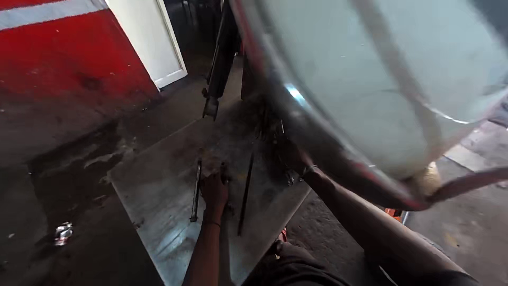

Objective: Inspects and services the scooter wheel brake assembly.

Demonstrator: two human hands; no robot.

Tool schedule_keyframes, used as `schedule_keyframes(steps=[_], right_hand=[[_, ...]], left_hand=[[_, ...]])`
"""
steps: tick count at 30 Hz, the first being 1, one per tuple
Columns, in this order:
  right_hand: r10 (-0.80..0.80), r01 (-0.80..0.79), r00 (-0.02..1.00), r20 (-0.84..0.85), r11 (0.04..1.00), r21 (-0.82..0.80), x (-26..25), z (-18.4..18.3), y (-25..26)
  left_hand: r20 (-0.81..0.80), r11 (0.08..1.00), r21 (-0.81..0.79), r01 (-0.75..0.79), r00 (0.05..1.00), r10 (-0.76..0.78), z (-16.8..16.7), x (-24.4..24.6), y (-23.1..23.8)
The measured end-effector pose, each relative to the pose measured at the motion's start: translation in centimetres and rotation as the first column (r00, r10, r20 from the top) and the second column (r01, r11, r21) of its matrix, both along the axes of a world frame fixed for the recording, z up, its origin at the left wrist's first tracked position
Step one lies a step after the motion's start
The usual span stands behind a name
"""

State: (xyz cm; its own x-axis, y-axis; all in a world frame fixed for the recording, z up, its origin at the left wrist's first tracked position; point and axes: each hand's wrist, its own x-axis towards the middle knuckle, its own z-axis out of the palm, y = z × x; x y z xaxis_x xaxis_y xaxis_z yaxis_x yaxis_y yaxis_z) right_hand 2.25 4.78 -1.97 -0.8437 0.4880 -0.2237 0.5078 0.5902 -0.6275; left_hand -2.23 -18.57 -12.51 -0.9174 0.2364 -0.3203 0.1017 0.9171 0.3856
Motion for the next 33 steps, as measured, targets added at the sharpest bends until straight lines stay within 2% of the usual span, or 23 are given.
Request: schedule_keyframes(steps=[3, 6, 8, 10, 11, 13, 14, 17, 19, 21, 24, 27, 30, 33], right_hand=[[-0.081, 0.094, 0.992, -0.099, 0.987, 0.131, -0.4, 0.4, -0.1], [-0.017, 0.051, 0.99, -0.137, 0.967, 0.25, -0.2, -0.1, -0.1], [0.042, 0.046, 0.973, -0.226, 0.928, 0.369, 0.1, -1.7, 0.3], [-0.072, 0.081, 0.996, -0.048, 0.97, 0.229, -0.3, 0.7, -0.8], [-0.115, 0.117, 0.993, -0.023, 0.966, 0.231, -0.7, 0.8, -0.9], [-0.121, 0.128, 0.992, -0.045, 0.959, 0.254, -0.7, 0.5, -0.9], [-0.109, 0.121, 0.992, -0.061, 0.96, 0.251, -0.7, 0.3, -0.8], [-0.11, 0.128, 0.99, -0.092, 0.966, 0.223, -0.6, 0.1, -0.7], [-0.11, 0.132, 0.988, -0.11, 0.968, 0.215, -0.6, 0.0, -0.6], [-0.099, 0.126, 0.985, -0.139, 0.971, 0.204, -0.5, -0.1, -0.5], [-0.108, 0.138, 0.98, -0.165, 0.973, 0.184, -0.3, -0.1, -0.7], [-0.108, 0.142, 0.978, -0.177, 0.972, 0.189, -0.2, 0.0, -0.9], [-0.116, 0.147, 0.973, -0.197, 0.978, 0.15, -0.1, 0.4, -1.3], [-0.159, 0.17, 0.981, -0.11, 0.981, 0.093, -0.2, 1.7, -2.1]], left_hand=[[-0.11, 0.995, 0.091, 0.029, 0.994, -0.018, -1.1, 1.4, -0.7], [-0.181, 0.974, 0.226, 0.026, 0.983, 0.015, -2.3, 2.4, -1.3], [-0.216, 0.956, 0.292, 0.019, 0.975, 0.047, -3.0, 2.6, -1.5], [-0.198, 0.945, 0.326, -0.001, 0.978, 0.07, -3.2, 2.6, -1.5], [-0.164, 0.947, 0.32, -0.019, 0.984, 0.075, -3.0, 2.5, -1.5], [-0.127, 0.952, 0.304, -0.043, 0.988, 0.085, -2.7, 2.4, -1.2], [-0.162, 0.952, 0.304, -0.035, 0.983, 0.089, -2.5, 2.5, -0.9], [-0.213, 0.889, 0.456, 0.031, 0.974, 0.076, -0.2, 3.2, 0.8], [-0.139, 0.772, 0.632, 0.059, 0.99, 0.038, 2.5, 3.2, 2.1], [-0.002, 0.583, 0.813, 0.004, 1.0, -0.004, 5.2, 2.5, 3.8], [0.278, 0.263, 0.936, -0.235, 0.951, -0.138, 7.1, 1.1, 6.0], [0.54, 0.063, 0.833, -0.549, 0.785, -0.303, 8.5, 0.3, 7.6], [0.664, -0.143, 0.612, -0.778, 0.603, -0.442, 9.2, -0.3, 9.4], [0.699, -0.196, 0.504, -0.841, 0.53, -0.48, 9.8, -0.3, 9.9]])
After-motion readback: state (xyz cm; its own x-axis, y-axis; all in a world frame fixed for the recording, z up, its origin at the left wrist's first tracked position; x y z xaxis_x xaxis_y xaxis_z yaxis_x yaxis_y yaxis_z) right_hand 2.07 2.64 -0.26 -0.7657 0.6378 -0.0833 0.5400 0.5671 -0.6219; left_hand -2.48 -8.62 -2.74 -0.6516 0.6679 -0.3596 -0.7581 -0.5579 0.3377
